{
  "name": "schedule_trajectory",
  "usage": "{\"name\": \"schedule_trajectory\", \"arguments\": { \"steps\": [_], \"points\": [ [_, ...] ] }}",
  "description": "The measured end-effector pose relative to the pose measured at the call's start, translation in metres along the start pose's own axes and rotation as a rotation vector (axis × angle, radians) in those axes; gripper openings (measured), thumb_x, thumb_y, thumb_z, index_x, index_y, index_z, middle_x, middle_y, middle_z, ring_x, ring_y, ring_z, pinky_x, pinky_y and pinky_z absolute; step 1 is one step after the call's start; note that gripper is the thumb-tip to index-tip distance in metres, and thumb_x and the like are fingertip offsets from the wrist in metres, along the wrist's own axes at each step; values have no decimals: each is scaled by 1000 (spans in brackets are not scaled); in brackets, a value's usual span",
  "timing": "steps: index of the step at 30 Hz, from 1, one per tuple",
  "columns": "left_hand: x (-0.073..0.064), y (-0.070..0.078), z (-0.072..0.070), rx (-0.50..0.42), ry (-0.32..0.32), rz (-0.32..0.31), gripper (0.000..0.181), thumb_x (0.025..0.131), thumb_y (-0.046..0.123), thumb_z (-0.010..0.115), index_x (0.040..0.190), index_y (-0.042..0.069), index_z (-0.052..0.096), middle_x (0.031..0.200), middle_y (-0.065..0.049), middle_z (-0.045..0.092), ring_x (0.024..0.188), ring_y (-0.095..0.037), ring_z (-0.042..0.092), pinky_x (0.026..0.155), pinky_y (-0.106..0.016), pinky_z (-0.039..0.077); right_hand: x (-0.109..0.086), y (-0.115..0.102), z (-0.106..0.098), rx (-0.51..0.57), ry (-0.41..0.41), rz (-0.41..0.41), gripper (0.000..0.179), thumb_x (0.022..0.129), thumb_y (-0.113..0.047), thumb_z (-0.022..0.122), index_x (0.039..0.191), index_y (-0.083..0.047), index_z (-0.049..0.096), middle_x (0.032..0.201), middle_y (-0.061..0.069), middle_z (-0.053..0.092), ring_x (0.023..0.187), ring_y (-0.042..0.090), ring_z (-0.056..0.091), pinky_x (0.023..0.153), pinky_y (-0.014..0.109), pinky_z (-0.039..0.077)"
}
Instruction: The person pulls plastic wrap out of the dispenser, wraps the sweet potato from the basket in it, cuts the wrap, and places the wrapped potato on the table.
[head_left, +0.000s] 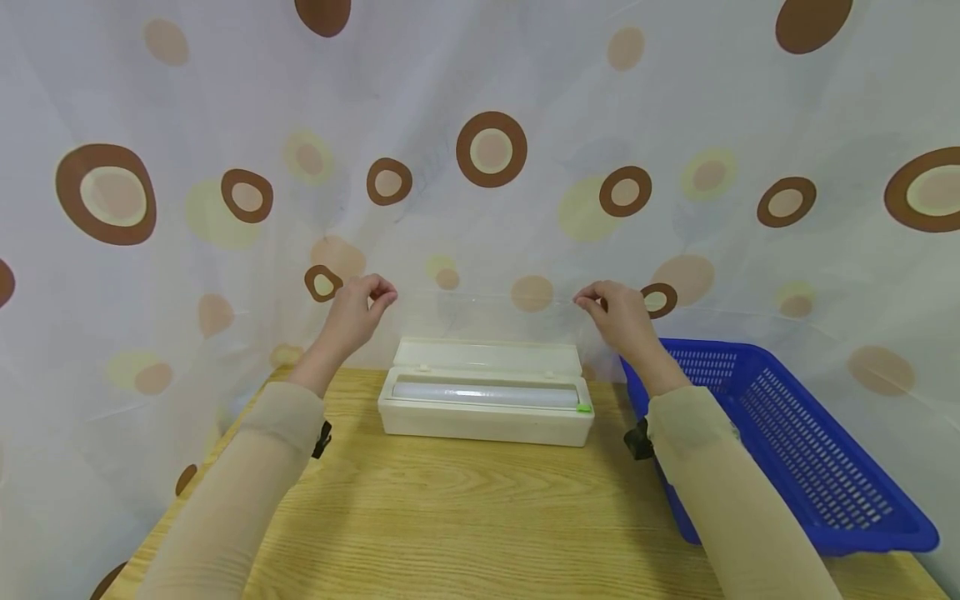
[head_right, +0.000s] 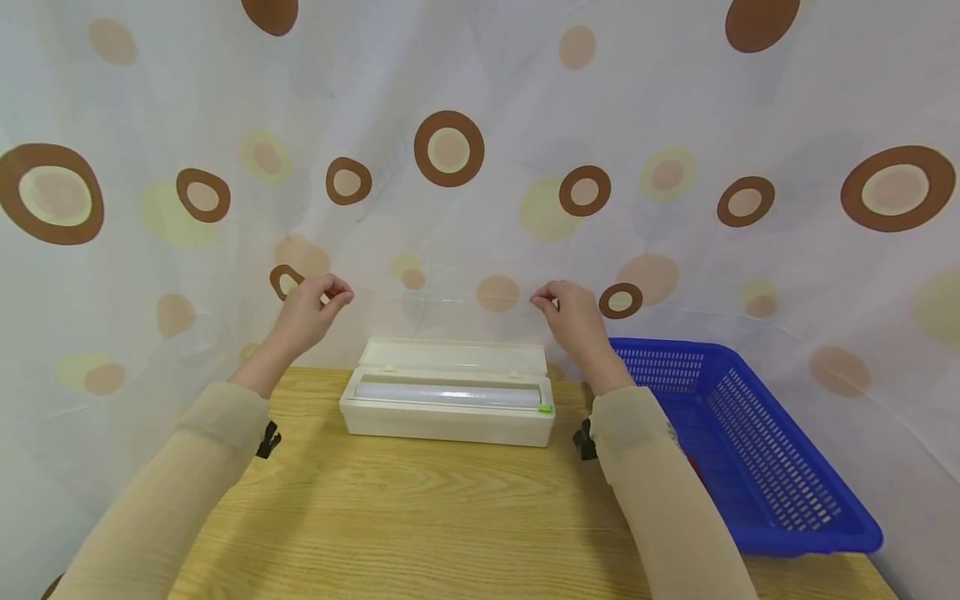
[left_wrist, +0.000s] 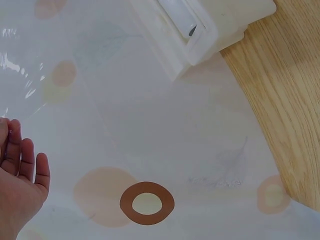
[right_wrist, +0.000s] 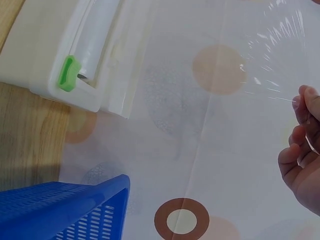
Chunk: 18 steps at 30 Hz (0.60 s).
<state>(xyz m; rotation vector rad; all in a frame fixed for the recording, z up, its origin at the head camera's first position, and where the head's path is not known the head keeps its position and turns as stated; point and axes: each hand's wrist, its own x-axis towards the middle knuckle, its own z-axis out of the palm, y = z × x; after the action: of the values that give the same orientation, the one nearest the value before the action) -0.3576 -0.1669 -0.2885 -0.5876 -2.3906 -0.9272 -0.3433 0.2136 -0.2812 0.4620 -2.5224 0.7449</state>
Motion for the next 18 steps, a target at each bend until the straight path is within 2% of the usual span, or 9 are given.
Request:
{"name": "schedule_trajectory", "arguments": {
  "steps": [11,18],
  "points": [
    [5,2,-4,20,1,-14,15,95,17,58,96,3,64,88,-11,61,79,-26,49,73,-36,39,4,-1,-4,-2,7,-10,22,97,-20,53,103,-5,67,94,14,65,67,23,46,60,34,38],
    [7,4,-5,19,17,10,12,93,12,59,96,1,64,87,-12,62,78,-26,51,72,-36,39,6,-2,-6,5,22,-13,21,97,-18,53,101,-4,67,90,14,63,64,23,44,57,34,36]
  ]
}}
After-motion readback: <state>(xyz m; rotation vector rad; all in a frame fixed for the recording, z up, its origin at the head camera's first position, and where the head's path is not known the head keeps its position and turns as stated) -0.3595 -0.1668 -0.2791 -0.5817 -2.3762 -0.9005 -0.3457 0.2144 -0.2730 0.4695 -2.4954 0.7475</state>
